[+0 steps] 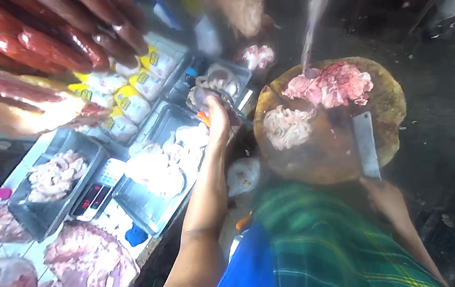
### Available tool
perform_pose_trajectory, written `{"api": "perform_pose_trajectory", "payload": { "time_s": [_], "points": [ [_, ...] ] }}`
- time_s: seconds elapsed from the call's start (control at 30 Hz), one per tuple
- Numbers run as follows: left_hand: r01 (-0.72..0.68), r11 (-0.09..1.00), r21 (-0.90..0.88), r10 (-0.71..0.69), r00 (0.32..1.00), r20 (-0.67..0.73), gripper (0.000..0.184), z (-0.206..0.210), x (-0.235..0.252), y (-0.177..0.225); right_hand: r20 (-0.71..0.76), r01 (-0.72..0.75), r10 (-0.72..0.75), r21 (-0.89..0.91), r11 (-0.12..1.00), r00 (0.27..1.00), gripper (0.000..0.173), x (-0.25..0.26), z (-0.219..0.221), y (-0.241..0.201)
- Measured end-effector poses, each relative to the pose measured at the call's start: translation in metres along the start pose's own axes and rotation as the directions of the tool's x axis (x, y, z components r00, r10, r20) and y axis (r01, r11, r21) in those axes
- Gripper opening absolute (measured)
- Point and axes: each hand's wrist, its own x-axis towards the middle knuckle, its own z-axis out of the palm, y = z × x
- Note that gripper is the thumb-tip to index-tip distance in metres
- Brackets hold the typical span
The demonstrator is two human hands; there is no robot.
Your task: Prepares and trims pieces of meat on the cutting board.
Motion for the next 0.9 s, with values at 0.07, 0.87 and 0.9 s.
{"api": "perform_pose_trajectory", "payload": {
  "time_s": [0.07,0.87,0.9],
  "points": [
    [0.083,0.98,0.179,-0.101,0.99,0.097,0.055,-0.034,-0.029,-0.033,0.012,0.017,-0.017,-0.007,1.0,1.0,0.059,-0.003,0.001,-0.001],
    [0.297,0.596,0.746,-0.485,0.873,0.04,0.087,0.118,0.004,-0.124,0.018,0.015,-0.011,-0.219,0.976,1.0,0.063,0.002,-0.002,-0.013],
    [0.306,0.667,0.68,-0.458,0.888,0.05,0.071,0.127,0.014,-0.12,0.006,0.017,-0.016,-0.196,0.98,1.0,0.062,0.002,0.0,-0.014]
  ]
}}
